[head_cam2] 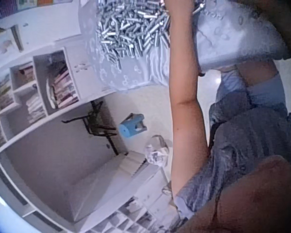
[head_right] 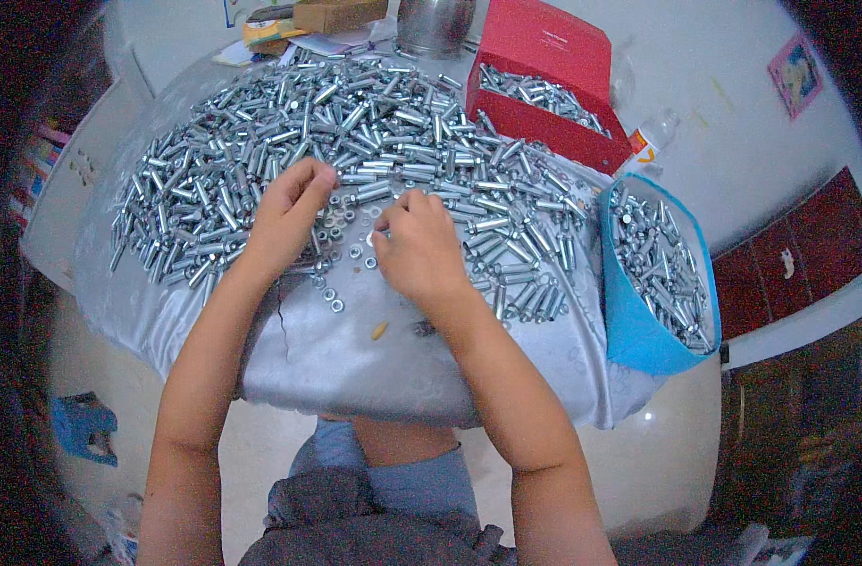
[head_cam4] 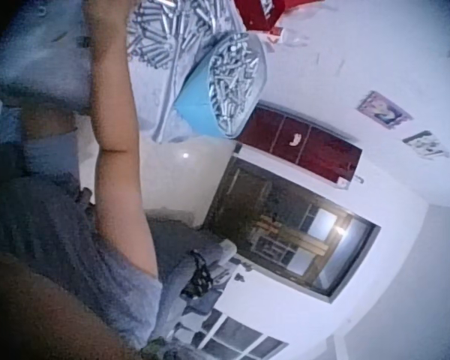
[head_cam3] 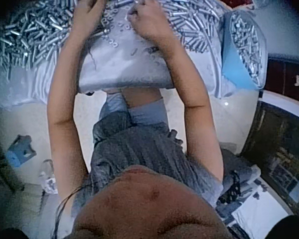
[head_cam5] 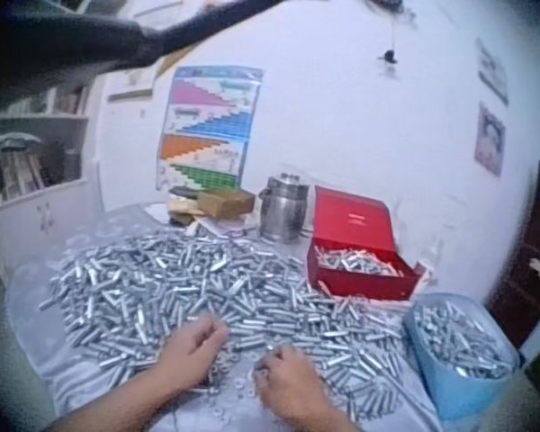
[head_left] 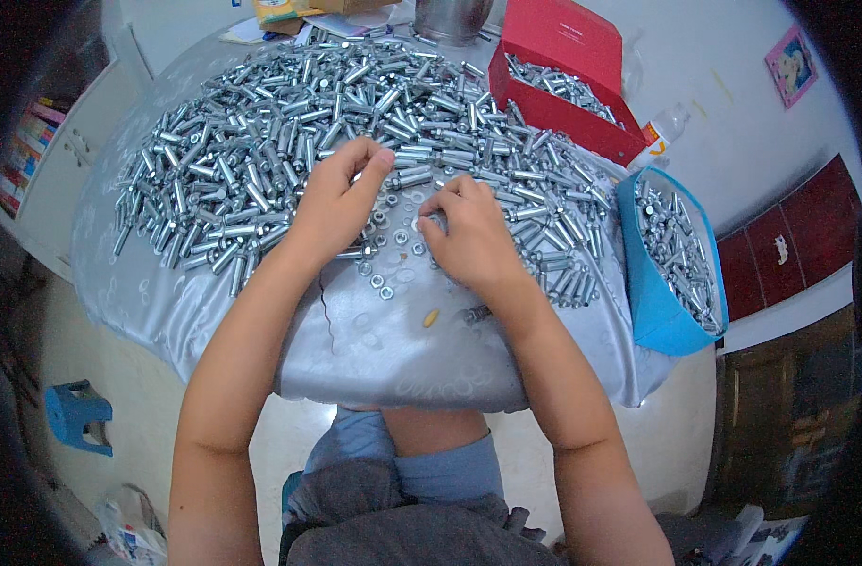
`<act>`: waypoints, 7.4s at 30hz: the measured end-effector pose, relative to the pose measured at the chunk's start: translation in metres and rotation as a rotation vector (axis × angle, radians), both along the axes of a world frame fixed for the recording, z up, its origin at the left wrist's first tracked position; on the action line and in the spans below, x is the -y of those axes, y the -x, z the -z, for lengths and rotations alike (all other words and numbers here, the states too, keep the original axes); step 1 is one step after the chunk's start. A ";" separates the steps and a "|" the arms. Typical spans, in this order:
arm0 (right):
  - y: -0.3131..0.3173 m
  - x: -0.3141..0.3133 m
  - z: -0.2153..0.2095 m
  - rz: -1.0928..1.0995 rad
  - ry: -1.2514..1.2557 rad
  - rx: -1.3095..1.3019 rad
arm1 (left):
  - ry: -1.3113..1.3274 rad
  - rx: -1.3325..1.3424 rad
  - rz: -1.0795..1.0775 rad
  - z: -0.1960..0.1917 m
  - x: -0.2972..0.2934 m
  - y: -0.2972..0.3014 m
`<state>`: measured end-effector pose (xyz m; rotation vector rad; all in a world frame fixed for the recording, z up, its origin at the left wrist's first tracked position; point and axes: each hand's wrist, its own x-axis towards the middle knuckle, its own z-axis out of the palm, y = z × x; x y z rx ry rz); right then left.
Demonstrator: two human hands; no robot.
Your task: The person sits at a table covered with a large pile of metal bolts and washers. They repeatedly pick up a bolt and a washer, thread the washer onto the bolt, and place the assembled unit into a blue plastic bin. The person continues this repetitive assembly process throughout the video.
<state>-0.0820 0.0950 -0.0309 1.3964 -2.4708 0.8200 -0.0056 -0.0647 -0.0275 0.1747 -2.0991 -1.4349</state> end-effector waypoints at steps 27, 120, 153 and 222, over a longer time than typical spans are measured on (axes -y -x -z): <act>-0.001 -0.002 -0.013 -0.113 0.138 0.359 | 0.066 0.148 0.131 -0.004 -0.006 -0.004; -0.012 0.002 -0.023 -0.366 0.622 0.955 | -0.742 0.238 0.658 -0.023 -0.005 -0.019; 0.006 -0.019 -0.017 -0.086 -0.058 -0.003 | -0.685 0.333 0.446 -0.024 -0.007 -0.014; -0.010 -0.014 -0.036 -0.339 0.291 0.183 | -0.476 0.282 0.198 -0.019 -0.018 -0.012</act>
